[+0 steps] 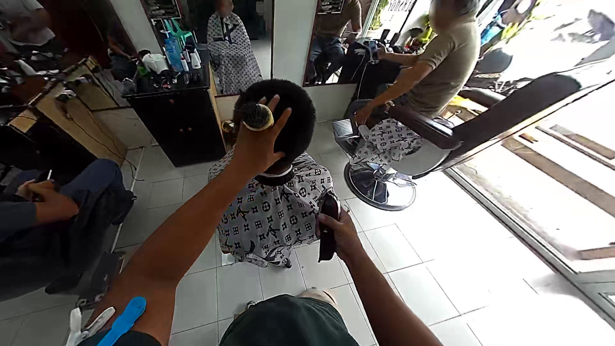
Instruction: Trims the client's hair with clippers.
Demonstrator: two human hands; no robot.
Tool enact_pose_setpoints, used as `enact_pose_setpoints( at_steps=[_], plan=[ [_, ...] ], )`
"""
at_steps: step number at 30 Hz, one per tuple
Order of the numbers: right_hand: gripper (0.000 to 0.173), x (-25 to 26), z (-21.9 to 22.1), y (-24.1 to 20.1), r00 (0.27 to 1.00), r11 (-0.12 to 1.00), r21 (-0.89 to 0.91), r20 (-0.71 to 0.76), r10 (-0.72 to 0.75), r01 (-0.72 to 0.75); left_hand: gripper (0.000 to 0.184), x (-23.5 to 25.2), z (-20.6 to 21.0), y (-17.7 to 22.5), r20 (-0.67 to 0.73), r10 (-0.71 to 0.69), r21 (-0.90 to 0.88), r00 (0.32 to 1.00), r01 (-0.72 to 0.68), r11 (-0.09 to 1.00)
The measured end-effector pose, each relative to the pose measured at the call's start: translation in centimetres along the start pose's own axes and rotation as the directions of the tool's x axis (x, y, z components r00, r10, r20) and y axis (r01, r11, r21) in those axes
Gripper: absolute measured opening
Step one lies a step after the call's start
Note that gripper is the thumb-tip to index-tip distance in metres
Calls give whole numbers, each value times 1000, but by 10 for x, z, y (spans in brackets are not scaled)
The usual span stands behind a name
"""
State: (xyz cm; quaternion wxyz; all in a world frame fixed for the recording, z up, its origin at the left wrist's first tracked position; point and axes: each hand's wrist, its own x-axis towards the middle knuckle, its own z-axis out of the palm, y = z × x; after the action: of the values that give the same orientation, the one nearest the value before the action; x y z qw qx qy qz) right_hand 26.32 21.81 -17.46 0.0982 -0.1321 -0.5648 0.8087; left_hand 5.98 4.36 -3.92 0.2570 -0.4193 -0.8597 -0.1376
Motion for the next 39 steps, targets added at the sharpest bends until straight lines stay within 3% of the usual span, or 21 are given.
enact_pose_setpoints(
  at_steps=[3, 6, 10, 14, 19, 24, 28, 32, 36, 39],
  plan=[
    [27, 15, 20, 0, 997, 998, -10, 36, 70, -69, 99, -9, 8, 2, -9, 36, 43, 999, -36, 998],
    [45, 35, 34, -4, 986, 985, 39, 40, 164, -166, 96, -11, 10, 6, -19, -7, 34, 1000, 8, 999],
    [26, 63, 46, -8, 981, 967, -245, 154, 116, -76, 98, -10, 9, 8, -9, -35, 50, 999, 36, 998],
    [31, 79, 56, -14, 965, 914, -401, 207, 158, -63, 99, -9, 7, 11, 27, -76, 86, 997, 73, 994],
    [34, 89, 59, -11, 959, 912, -398, 207, 194, -98, 99, -9, 9, 12, 43, -99, 127, 994, 93, 987],
    [35, 92, 58, -8, 966, 900, -437, 235, 111, 3, 98, -10, 8, 13, 48, -108, 146, 993, 100, 984],
    [34, 94, 58, -10, 953, 902, -427, 244, 177, -58, 98, -10, 8, 12, 43, -104, 140, 994, 97, 985],
    [39, 92, 59, -12, 961, 854, -516, 263, 84, 66, 95, -10, 8, 13, 38, -107, 156, 993, 100, 983],
    [37, 94, 60, -11, 955, 893, -448, 246, 165, -39, 95, -10, 7, 13, 52, -119, 153, 992, 110, 982],
    [37, 93, 62, -12, 962, 877, -478, 256, 91, 44, 94, -10, 7, 12, 39, -107, 150, 993, 100, 984]
  ],
)
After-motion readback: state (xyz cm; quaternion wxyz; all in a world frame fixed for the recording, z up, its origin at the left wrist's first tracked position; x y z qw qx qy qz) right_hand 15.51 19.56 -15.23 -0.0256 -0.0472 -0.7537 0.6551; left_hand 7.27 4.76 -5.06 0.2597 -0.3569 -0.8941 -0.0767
